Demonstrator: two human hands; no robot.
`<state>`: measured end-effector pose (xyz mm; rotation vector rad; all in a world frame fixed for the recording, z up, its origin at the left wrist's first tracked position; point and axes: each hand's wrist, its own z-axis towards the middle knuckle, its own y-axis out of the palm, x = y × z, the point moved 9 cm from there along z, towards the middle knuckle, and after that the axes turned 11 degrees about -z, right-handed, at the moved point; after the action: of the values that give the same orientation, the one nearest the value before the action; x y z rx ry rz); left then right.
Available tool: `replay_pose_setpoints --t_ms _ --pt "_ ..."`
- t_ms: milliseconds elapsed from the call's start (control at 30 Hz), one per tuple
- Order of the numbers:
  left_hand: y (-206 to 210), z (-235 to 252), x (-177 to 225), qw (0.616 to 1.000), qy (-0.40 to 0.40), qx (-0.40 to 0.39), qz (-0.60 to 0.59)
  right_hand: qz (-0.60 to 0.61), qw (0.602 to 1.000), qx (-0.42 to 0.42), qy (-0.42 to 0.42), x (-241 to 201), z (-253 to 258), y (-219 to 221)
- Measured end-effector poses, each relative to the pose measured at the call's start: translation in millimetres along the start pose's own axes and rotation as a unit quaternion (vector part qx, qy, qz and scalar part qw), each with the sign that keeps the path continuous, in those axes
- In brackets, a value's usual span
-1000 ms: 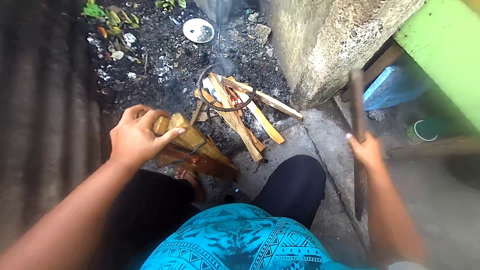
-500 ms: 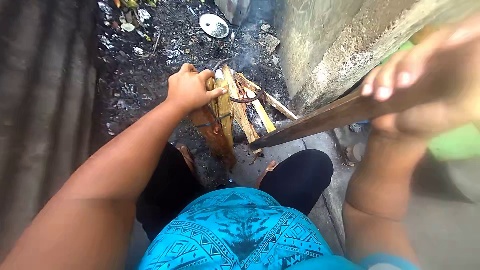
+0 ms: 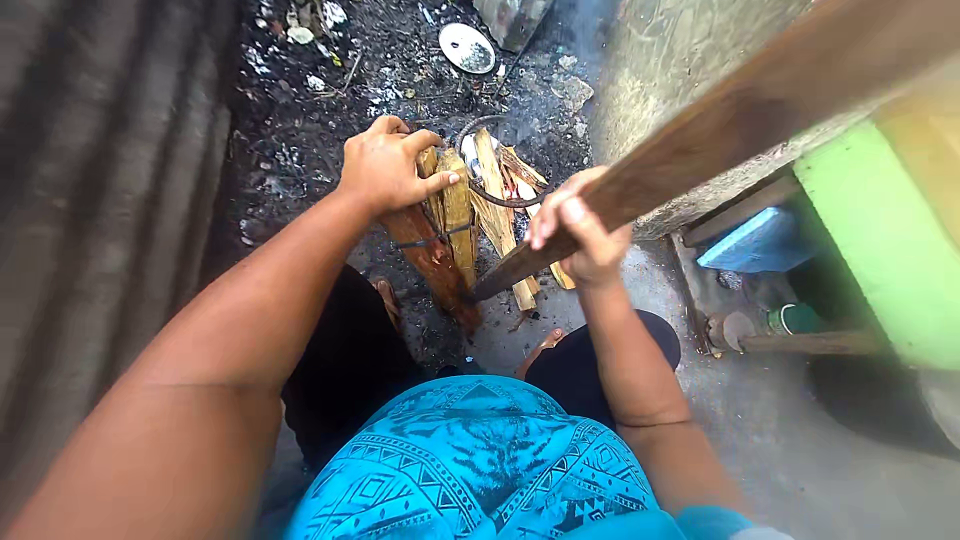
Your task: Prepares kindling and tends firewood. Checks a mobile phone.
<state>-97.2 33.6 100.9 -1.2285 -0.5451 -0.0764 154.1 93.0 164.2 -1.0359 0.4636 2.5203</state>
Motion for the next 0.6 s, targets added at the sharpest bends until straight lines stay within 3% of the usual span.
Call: replay_pose_setpoints --t_ms 100,167,367,433,600 --pt "-1.9 0.9 -0.6 1.000 0.007 0.014 -0.001 -0.025 0.997 0.007 0.072 59.5 -31.0 5.5" --pt "-2.5 3.3 0.8 1.000 0.006 0.022 0.002 -0.044 0.996 -0.006 0.077 59.4 -30.6 9.1" --pt "-0.6 11.1 -4.6 1.000 -0.016 0.014 0.008 -0.017 1.000 -0.009 -0.023 -58.5 28.3 6.5" --pt "0.8 14.5 -4.2 1.000 -0.021 0.013 0.006 -0.002 0.999 -0.007 -0.047 -70.5 35.2 4.8" --pt "3.0 16.9 3.3 1.000 -0.003 0.016 0.004 0.021 1.000 -0.018 0.002 -0.2 6.3 -1.6"
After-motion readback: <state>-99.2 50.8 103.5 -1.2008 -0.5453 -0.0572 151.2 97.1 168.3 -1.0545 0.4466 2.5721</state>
